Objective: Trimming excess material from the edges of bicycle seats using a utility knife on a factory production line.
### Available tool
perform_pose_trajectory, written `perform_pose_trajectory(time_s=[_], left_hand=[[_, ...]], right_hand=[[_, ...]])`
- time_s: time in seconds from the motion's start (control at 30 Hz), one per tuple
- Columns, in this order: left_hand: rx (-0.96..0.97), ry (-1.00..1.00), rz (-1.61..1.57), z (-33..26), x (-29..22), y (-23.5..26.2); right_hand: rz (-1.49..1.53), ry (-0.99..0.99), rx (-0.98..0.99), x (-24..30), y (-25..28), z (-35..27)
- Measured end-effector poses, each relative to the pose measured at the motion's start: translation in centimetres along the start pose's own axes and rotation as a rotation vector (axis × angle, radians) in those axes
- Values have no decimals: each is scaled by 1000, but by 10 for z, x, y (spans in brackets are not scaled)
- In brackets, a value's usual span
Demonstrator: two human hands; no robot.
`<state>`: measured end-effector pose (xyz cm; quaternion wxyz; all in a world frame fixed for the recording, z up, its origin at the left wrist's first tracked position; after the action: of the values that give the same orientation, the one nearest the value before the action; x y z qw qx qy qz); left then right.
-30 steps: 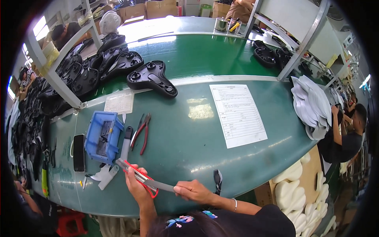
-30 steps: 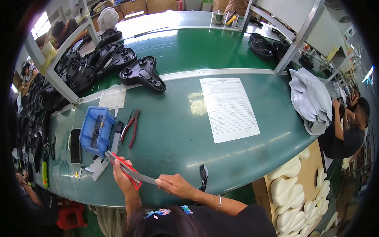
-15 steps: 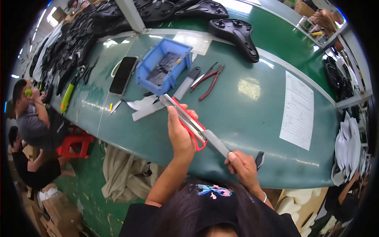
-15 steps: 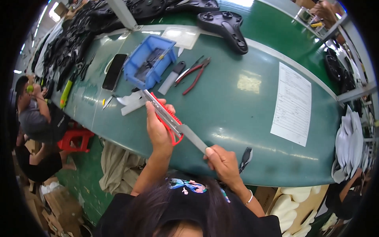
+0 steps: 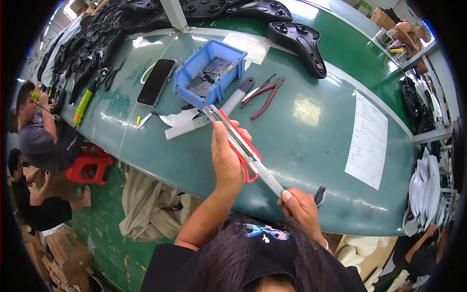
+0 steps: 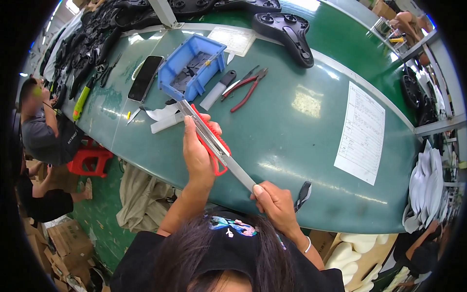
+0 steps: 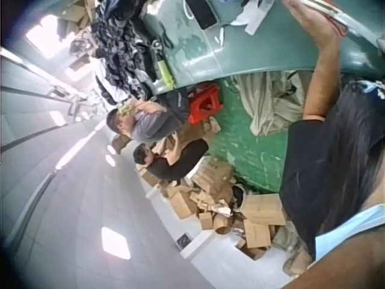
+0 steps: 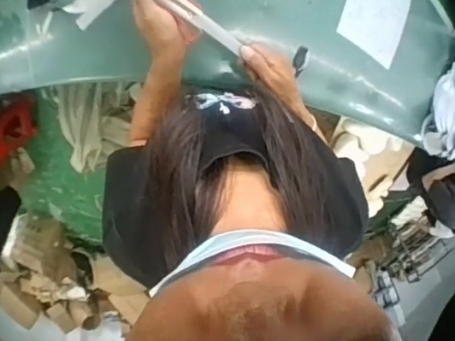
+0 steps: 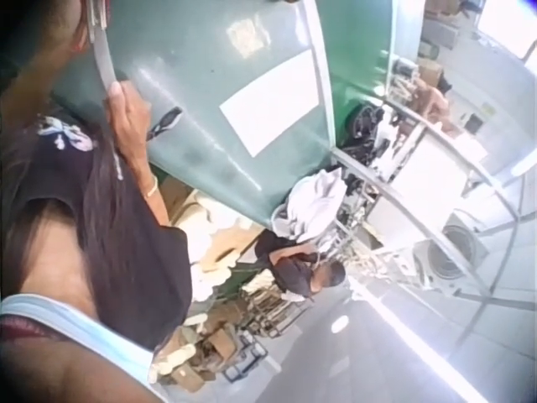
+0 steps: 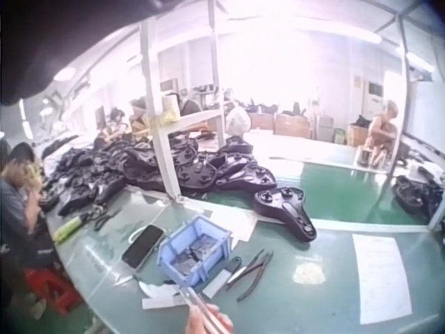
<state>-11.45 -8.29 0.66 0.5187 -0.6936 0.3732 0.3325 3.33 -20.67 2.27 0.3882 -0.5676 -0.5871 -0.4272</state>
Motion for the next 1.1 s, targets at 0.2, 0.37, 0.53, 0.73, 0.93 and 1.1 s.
perform_pose_trajectory(time_s=[0.2,0.37,0.53,0.73,0.93,1.1], left_hand=[[96,-14,130,-18,14,-7],[107,-10,130,-30,16,-7],[138,-29,174,-44,22,-11],[97,113,237,-40,42,-6],[254,170,209,-42,50,-29],[485,55,414,-37,67,-57]], right_hand=[[160,37,13,-7,-17,14],[420,86,-63,-6,-34,23],[212,215,-124,-24,-34,31],[193,392,48,-18,-16,33],[161,288,175,-18,13,32],[463,146,1,-24,32,31]])
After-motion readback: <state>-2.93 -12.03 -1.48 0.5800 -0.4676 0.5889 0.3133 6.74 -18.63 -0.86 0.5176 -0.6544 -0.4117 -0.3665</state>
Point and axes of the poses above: each hand's wrist, its own z-axis towards the middle knuckle, its own y-axis out of the back of the hand, x = y × z, the point moved 1 cm from there along z, towards the middle knuckle, and after that the axes turned 6 degrees about z, right-handed, at the moved point
